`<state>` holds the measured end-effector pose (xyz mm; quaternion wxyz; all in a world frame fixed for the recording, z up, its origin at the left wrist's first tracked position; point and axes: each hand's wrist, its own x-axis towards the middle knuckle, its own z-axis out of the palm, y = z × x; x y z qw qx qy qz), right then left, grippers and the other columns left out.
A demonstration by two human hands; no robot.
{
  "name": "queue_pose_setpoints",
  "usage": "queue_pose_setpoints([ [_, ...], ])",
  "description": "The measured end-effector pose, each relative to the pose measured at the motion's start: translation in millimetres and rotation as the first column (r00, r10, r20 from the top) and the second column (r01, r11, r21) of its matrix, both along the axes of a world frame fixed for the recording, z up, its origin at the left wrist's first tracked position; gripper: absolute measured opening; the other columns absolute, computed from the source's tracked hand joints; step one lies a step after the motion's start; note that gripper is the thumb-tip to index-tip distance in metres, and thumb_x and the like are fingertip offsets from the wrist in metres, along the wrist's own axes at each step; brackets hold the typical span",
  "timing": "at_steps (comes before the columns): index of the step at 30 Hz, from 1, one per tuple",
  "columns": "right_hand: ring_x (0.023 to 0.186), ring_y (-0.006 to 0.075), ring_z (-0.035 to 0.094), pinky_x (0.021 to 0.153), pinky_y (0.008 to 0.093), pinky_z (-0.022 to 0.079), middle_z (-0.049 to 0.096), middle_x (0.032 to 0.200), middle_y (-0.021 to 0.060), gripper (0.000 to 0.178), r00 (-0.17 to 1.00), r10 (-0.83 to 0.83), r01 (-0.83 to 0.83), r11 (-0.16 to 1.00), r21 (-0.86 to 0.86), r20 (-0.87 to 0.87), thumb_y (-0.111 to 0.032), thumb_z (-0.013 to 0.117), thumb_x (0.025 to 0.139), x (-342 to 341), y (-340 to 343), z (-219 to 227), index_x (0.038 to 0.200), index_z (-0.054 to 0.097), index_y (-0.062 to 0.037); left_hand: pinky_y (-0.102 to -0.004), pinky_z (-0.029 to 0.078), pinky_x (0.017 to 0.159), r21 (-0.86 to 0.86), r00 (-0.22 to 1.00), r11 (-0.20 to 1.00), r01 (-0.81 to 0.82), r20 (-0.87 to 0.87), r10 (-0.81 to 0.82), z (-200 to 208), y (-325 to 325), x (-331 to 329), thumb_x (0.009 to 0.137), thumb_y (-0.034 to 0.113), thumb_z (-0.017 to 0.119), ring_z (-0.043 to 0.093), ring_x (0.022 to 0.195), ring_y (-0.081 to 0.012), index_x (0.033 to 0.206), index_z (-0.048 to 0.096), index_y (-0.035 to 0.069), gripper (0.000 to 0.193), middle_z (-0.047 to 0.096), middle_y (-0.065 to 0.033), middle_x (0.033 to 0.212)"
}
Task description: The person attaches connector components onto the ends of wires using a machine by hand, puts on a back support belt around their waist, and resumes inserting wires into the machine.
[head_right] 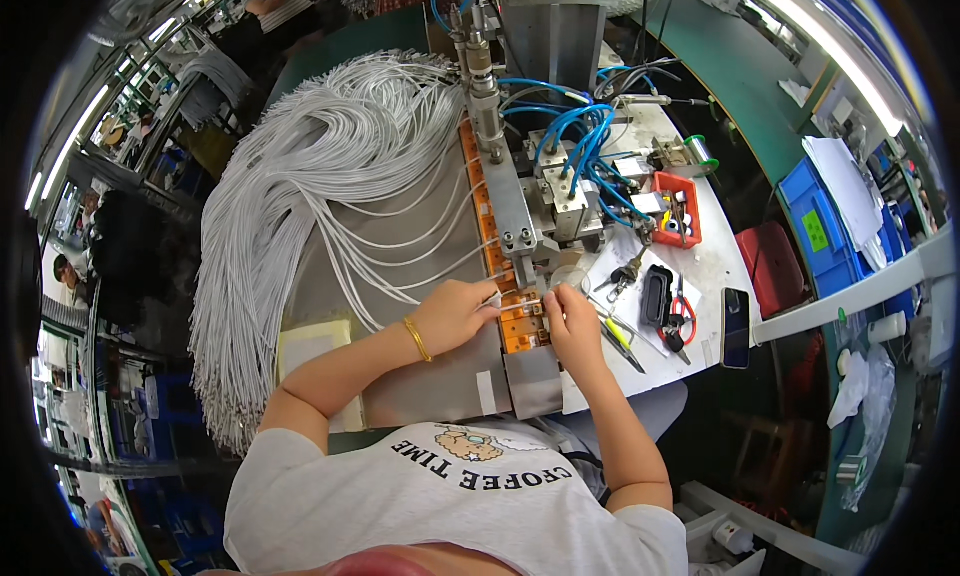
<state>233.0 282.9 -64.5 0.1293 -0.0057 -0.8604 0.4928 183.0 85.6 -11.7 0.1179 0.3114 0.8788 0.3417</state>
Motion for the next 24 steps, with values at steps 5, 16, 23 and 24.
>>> queue_pose_setpoints([
  [5,0.063,0.0342,0.05,0.058,0.0379,0.038,0.05,0.067,0.0181,0.021,1.0,0.003,-0.003,1.0,0.003,0.021,-0.017,0.051,0.091,-1.6,1.9,3.3,0.08,0.05,0.0008,-0.0465,0.044,0.063,-0.028,0.999,0.999,0.041,-0.031,-0.041,3.3,1.4,0.2,0.083,0.017,0.059,0.057,0.071,-0.0412,0.087,0.055,0.002,0.016,0.059,-0.021,0.072],
  [16,0.065,0.0344,0.05,0.059,0.0382,0.039,0.05,0.069,0.018,0.02,0.998,0.027,-0.027,1.0,0.007,0.053,-0.016,0.051,0.09,2.1,2.7,4.2,0.079,0.048,0.0009,-0.0466,0.044,0.062,-0.022,0.998,0.999,0.036,-0.053,-0.037,-0.9,0.2,3.6,0.083,0.016,0.058,0.058,0.07,-0.0396,0.083,0.054,0.003,0.013,0.059,-0.0187,0.07],
  [23,0.068,0.0358,0.052,0.061,0.0389,0.04,0.051,0.072,0.0183,0.019,1.0,0.018,-0.018,1.0,0.015,0.023,-0.014,0.052,0.09,0.5,2.1,3.3,0.079,0.048,0.0007,-0.0449,0.045,0.062,-0.02,0.998,0.999,0.041,-0.053,-0.042,-1.2,1.0,3.0,0.084,0.015,0.057,0.058,0.069,-0.0387,0.085,0.054,0.003,0.012,0.06,-0.018,0.069],
  [24,0.069,0.036,0.052,0.061,0.039,0.041,0.051,0.073,0.0184,0.019,1.0,0.016,-0.016,1.0,0.013,0.015,-0.014,0.052,0.09,0.6,2.1,3.5,0.08,0.048,0.0007,-0.0448,0.045,0.061,-0.018,0.998,0.999,0.042,-0.053,-0.043,-0.7,1.1,3.1,0.084,0.015,0.057,0.058,0.069,-0.0386,0.085,0.054,0.003,0.012,0.06,-0.0181,0.07],
])
